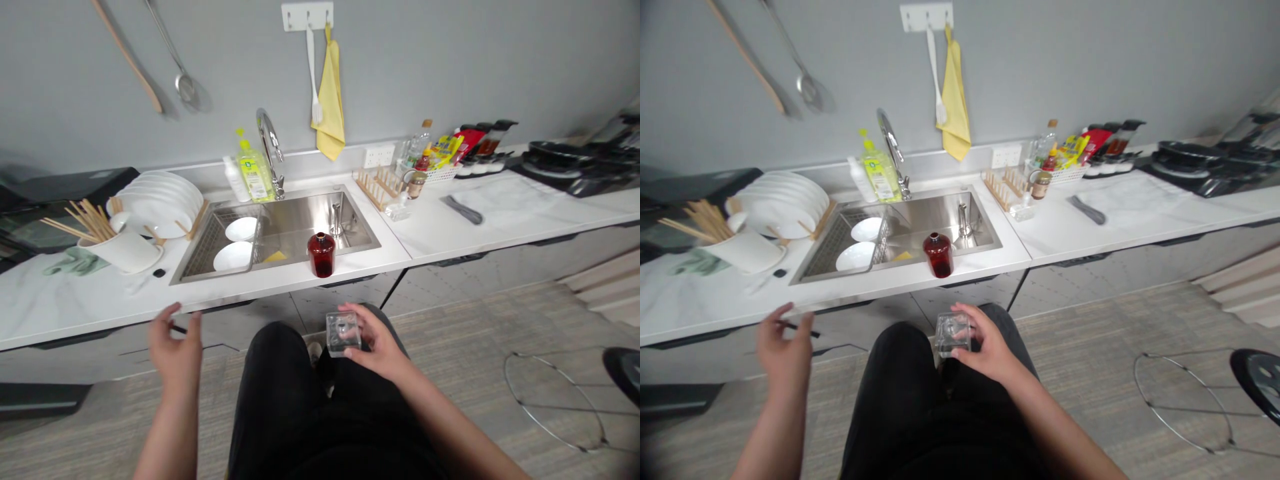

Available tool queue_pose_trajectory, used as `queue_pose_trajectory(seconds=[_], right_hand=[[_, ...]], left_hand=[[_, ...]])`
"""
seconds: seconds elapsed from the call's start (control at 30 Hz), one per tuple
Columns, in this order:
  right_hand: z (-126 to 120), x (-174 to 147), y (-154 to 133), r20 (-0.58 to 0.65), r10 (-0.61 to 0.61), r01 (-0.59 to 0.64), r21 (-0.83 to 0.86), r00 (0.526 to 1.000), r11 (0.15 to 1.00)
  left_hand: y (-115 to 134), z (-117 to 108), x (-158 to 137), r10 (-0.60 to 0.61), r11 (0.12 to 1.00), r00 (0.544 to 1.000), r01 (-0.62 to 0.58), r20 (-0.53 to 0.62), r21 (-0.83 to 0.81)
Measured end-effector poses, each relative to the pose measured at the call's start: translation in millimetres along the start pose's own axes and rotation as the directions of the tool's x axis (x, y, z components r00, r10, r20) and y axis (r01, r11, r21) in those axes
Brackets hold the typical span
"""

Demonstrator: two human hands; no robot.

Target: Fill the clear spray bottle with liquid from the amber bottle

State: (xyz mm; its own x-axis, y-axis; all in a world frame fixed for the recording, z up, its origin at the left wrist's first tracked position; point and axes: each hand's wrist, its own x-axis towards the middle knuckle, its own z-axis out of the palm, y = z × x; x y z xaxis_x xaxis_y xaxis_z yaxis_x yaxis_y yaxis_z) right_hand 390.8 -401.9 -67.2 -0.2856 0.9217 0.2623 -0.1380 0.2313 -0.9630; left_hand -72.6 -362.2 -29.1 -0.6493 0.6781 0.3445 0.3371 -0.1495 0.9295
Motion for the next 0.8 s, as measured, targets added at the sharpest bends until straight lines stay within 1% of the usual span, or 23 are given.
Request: queue_pose_trajectory(seconds=[0.03,0.07,0.1,0.13,0.17,0.2,0.23,0.27,0.3,0.33,0.37,0.47,0.6,0.63,0.67,0.73,0.8], right_hand=[[4,1,-2,0.012,0.002,-0.002,0.007,1.0,1.0],[8,3,-4,0.027,0.007,-0.008,0.014,1.0,1.0],[12,5,-7,0.044,0.016,-0.017,0.023,0.999,1.0],[17,8,-10,0.064,0.031,-0.034,0.035,0.997,0.999],[22,10,-13,0.086,0.049,-0.054,0.052,0.995,0.997],[28,13,-17,0.108,0.065,-0.073,0.072,0.992,0.995],[34,15,-20,0.128,0.075,-0.087,0.093,0.989,0.992],[39,17,-22,0.147,0.079,-0.096,0.112,0.986,0.989],[44,19,-24,0.163,0.08,-0.102,0.132,0.983,0.986],[49,20,-26,0.174,0.077,-0.104,0.153,0.982,0.983],[52,22,-27,0.182,0.074,-0.106,0.172,0.981,0.979],[60,23,-26,0.189,0.079,-0.118,0.206,0.979,0.971],[65,23,-26,0.208,0.095,-0.135,0.188,0.973,0.973],[65,24,-27,0.219,0.092,-0.131,0.173,0.971,0.976],[63,25,-29,0.225,0.084,-0.117,0.141,0.971,0.983],[55,30,-32,0.208,0.052,-0.06,0.034,0.977,0.998],[42,39,-34,0.128,-0.003,0.017,-0.106,0.992,0.994]], left_hand=[[4,13,-32,0.008,1.0,0.996,-0.007,0.084,-0.013],[10,26,-62,-0.008,0.998,0.974,0.022,0.228,-0.058],[16,38,-89,-0.026,0.991,0.927,0.071,0.373,-0.109],[23,48,-111,-0.037,0.982,0.86,0.125,0.51,-0.14],[30,56,-128,-0.024,0.973,0.785,0.159,0.619,-0.164],[37,63,-140,-0.001,0.967,0.709,0.181,0.705,-0.181],[44,68,-148,0.022,0.963,0.646,0.192,0.763,-0.19],[50,71,-153,0.037,0.961,0.598,0.198,0.8,-0.193],[54,73,-155,0.042,0.959,0.567,0.207,0.822,-0.192],[58,74,-156,0.036,0.957,0.552,0.22,0.833,-0.187],[60,75,-155,0.023,0.955,0.547,0.235,0.837,-0.181],[63,76,-154,-0.016,0.947,0.555,0.276,0.832,-0.166],[62,73,-158,-0.056,0.946,0.553,0.296,0.831,-0.133],[61,71,-159,-0.066,0.946,0.56,0.298,0.826,-0.127],[59,70,-160,-0.074,0.946,0.576,0.3,0.814,-0.126],[54,66,-161,-0.082,0.943,0.628,0.3,0.774,-0.144],[46,61,-158,-0.087,0.942,0.681,0.293,0.727,-0.161]])
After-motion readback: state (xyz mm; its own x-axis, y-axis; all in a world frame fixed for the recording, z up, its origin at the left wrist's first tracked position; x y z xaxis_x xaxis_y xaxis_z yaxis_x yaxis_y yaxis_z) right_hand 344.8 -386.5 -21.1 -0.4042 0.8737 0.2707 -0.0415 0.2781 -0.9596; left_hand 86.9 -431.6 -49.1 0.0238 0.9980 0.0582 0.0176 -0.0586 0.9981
